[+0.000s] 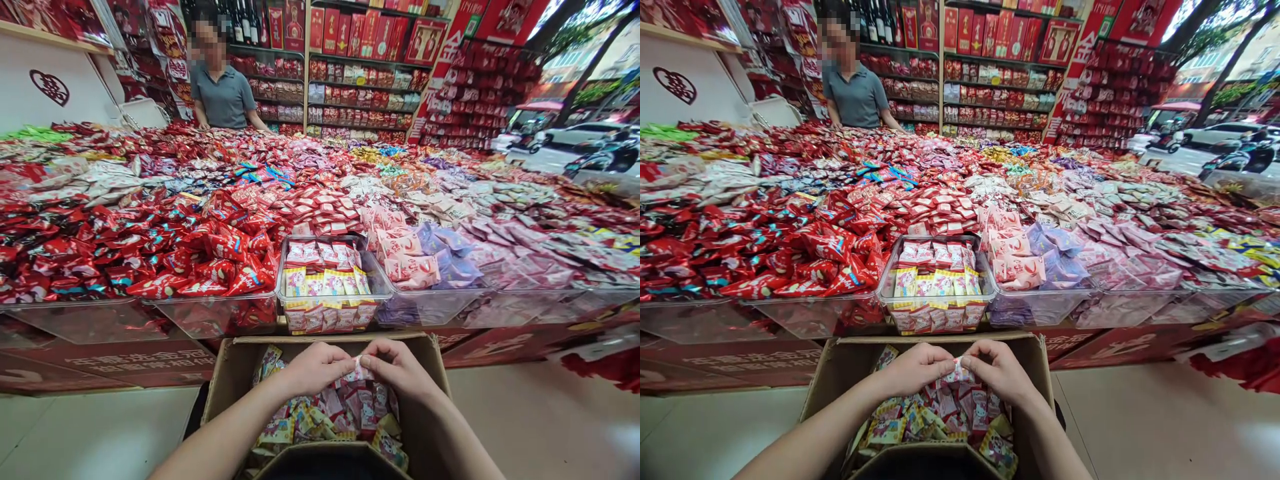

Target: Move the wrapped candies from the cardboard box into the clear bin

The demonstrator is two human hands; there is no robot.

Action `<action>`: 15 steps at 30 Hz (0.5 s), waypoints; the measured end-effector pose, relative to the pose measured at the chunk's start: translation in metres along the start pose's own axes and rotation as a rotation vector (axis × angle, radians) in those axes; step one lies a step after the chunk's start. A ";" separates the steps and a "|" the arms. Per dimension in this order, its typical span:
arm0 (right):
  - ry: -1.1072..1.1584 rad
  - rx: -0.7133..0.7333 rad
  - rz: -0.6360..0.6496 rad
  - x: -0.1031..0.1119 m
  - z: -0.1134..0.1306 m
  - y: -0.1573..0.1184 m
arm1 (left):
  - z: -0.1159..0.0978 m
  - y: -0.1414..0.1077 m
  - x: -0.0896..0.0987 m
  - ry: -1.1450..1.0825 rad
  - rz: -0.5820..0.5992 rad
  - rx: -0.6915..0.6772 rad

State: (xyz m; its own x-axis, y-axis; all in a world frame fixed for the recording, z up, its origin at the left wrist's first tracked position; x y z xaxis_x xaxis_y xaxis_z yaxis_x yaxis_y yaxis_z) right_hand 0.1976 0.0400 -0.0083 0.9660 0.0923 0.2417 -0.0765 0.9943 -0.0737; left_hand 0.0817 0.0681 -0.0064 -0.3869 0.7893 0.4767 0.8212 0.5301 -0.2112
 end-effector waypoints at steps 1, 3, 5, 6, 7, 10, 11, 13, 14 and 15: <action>0.095 -0.024 -0.017 0.001 -0.002 0.000 | -0.002 0.000 0.001 -0.050 -0.025 -0.007; 0.267 -0.054 -0.021 0.000 -0.005 0.000 | -0.005 -0.001 0.003 -0.166 -0.084 -0.013; 0.357 -0.055 -0.024 -0.001 -0.006 0.000 | -0.005 -0.002 0.005 -0.252 -0.122 -0.006; 0.372 -0.051 -0.035 -0.001 -0.006 0.000 | -0.006 -0.002 0.006 -0.268 -0.125 -0.006; 0.378 -0.050 -0.056 0.000 -0.006 0.000 | -0.007 -0.002 0.006 -0.281 -0.129 -0.013; 0.389 -0.040 -0.136 -0.002 -0.004 0.001 | -0.010 -0.004 0.010 -0.371 -0.188 -0.066; 0.391 -0.028 -0.150 -0.004 -0.002 0.001 | -0.011 -0.005 0.012 -0.413 -0.234 -0.083; 0.371 0.004 -0.162 -0.011 0.003 0.000 | -0.011 -0.006 0.016 -0.490 -0.320 -0.106; 0.346 0.022 -0.165 -0.015 0.006 -0.001 | -0.011 -0.006 0.017 -0.521 -0.342 -0.114; 0.309 0.041 -0.166 -0.017 0.009 -0.002 | -0.011 -0.007 0.018 -0.545 -0.357 -0.123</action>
State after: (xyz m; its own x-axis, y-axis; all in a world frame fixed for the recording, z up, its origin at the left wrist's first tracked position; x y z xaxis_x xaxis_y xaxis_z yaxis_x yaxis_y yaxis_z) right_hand 0.1787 0.0373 -0.0033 0.9947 -0.0845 -0.0579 0.0836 0.9964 -0.0173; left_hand 0.0738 0.0750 0.0130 -0.7741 0.6330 -0.0077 0.6330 0.7741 -0.0058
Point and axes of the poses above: each hand's wrist, its own y-axis towards the middle knuckle, its own x-axis out of the back of the hand, z = x × y, the point moved 7 cm from there along y, towards the middle knuckle, and after that the axes turned 1 degree about y, right-handed, at the moved point
